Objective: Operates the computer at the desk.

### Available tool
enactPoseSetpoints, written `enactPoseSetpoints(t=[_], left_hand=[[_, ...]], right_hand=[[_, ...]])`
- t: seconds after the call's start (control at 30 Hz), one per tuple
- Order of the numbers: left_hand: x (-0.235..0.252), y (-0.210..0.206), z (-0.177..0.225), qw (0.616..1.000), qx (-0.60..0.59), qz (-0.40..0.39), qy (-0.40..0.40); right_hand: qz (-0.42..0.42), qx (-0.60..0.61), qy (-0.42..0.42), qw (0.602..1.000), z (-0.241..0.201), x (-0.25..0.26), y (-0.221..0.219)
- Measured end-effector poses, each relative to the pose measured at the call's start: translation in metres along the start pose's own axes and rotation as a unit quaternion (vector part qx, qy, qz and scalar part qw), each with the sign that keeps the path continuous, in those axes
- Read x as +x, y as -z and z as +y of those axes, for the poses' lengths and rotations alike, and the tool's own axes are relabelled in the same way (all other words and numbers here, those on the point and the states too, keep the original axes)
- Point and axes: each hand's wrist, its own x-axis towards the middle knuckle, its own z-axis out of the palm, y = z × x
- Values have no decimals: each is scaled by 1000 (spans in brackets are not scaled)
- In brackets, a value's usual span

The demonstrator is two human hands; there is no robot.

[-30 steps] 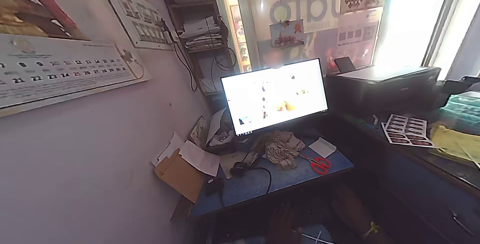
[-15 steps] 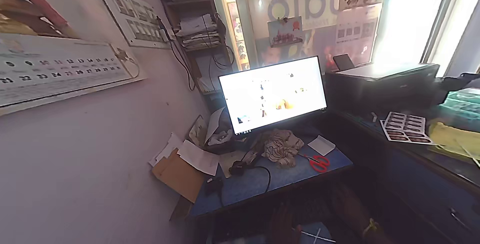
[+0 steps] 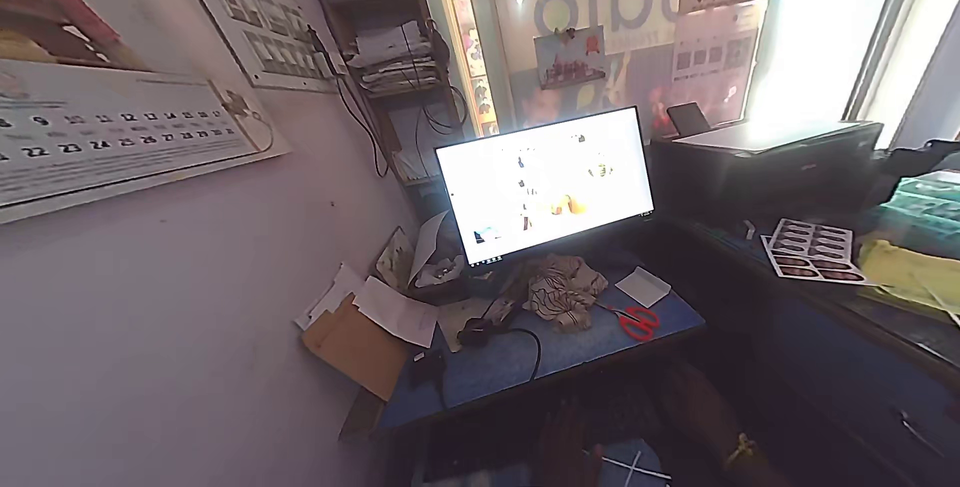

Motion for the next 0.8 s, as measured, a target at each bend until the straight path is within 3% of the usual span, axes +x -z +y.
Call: enactPoseSetpoints(t=[0.8], left_hand=[[1, -3, -4, 1000, -2, 11, -13]], right_hand=[[-8, 3, -9, 1000, -1, 1, 2]])
